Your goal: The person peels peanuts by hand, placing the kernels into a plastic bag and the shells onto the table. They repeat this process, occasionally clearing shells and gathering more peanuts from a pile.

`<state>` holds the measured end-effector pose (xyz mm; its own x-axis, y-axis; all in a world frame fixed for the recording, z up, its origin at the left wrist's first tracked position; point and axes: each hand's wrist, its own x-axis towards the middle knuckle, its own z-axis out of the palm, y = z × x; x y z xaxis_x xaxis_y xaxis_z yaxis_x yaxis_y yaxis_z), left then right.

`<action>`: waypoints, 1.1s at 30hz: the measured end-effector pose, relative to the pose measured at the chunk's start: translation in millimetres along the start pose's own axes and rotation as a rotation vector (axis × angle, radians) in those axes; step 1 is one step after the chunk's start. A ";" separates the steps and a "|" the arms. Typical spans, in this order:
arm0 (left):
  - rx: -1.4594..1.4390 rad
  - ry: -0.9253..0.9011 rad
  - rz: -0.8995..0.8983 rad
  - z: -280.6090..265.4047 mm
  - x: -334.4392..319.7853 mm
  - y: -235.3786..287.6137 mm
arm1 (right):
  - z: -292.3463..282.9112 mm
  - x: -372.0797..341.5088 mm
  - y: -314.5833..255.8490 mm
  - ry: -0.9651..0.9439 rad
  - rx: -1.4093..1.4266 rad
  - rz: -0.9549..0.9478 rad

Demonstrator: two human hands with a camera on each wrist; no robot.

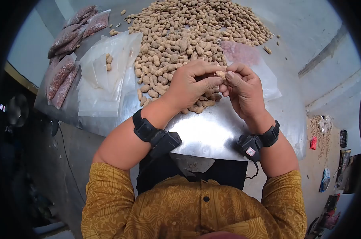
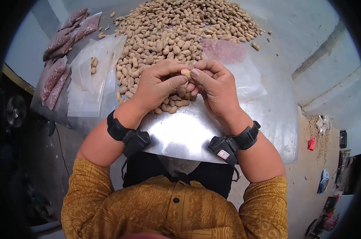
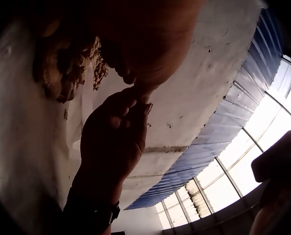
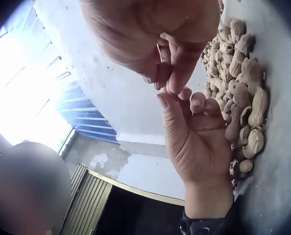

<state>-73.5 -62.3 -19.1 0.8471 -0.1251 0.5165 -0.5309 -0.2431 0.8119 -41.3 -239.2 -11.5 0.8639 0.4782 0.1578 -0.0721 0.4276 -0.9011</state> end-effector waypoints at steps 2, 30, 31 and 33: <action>-0.125 0.010 -0.046 0.9 -1.4 4.3 | 0.5 -1.6 0.8 0.018 -0.033 0.006; -0.230 -0.037 -0.331 11.8 -13.8 12.0 | 16.6 -17.4 -8.7 -0.073 -0.466 0.021; -0.216 -0.040 -0.349 10.2 -12.1 15.7 | 15.6 -16.6 -8.2 -0.067 -0.437 0.023; -0.303 -0.044 -0.368 10.3 -10.4 15.3 | 13.4 -16.1 -6.3 -0.048 -0.330 0.038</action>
<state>-90.2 -74.6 -14.8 0.9769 -0.1257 0.1725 -0.1725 0.0115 0.9849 -61.4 -239.3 -2.9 0.8385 0.5282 0.1336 0.0683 0.1413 -0.9876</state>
